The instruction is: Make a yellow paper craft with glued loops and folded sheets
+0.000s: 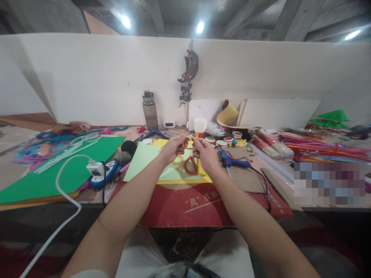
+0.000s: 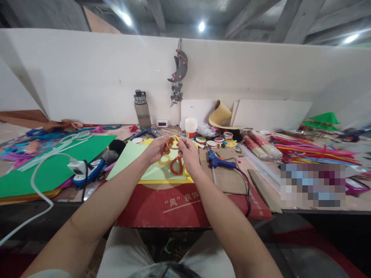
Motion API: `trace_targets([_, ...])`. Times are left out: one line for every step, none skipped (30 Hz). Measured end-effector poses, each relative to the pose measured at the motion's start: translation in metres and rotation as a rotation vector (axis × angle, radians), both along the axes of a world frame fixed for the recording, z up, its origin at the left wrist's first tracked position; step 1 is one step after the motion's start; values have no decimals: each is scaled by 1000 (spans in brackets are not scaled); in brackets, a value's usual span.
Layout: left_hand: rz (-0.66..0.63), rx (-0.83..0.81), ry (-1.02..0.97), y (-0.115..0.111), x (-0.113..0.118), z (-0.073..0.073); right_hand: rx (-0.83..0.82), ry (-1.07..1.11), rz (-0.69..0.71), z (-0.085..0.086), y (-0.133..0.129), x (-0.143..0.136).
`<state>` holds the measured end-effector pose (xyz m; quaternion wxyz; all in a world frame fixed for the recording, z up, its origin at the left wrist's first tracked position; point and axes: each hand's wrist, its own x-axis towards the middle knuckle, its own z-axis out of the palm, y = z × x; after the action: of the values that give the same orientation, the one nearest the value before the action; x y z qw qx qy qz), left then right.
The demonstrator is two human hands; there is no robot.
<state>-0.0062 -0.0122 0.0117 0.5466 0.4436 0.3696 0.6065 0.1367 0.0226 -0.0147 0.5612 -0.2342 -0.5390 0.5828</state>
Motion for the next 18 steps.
trace_targets([7,0,25,0,0,0,9,-21,-3,0,0,0])
trace_targets([17,3,39,-1,0,1,17,-42,-6,-1,0,0])
trace_targets([25,3,44,-1,0,1,23,-61,-9,-1,0,-1])
trace_targets([34,2,43,-1,0,2,26,-75,-12,-2,0,-1])
trace_targets([43,-2,41,-1,0,2,28,-86,-14,-2,0,-1])
trace_targets([52,-7,40,-1,0,2,29,-96,-14,-3,0,-2])
trace_targets([57,-12,41,0,0,1,28,-104,-15,-3,0,-2])
trace_targets([61,-15,40,0,-1,1,24,-115,-19,-2,0,-2])
trace_targets([65,-16,36,1,-1,0,18,-130,-20,-1,1,-2])
trace_targets([70,-14,24,2,-2,0,13,-149,-26,0,2,-2])
trace_targets([78,-9,4,3,-3,-1,12,-173,-40,2,3,-2])
trace_targets([86,-3,-22,3,-4,-1,17,-201,-63,6,5,-2])
trace_targets([95,2,-48,4,-5,-1,28,-232,-95,9,6,-2])
trace_targets([102,7,-72,4,-6,-1,44,-265,-134,13,7,-2])
trace_targets([107,11,-90,5,-7,0,61,-297,-173,18,7,-2])
trace_targets([113,12,-102,5,-7,1,77,-329,-206,22,7,-1])
trace_targets([118,11,-108,4,-7,2,91,-357,-225,26,6,0])
trace_targets([125,8,-113,4,-7,3,108,-379,-234,30,4,3])
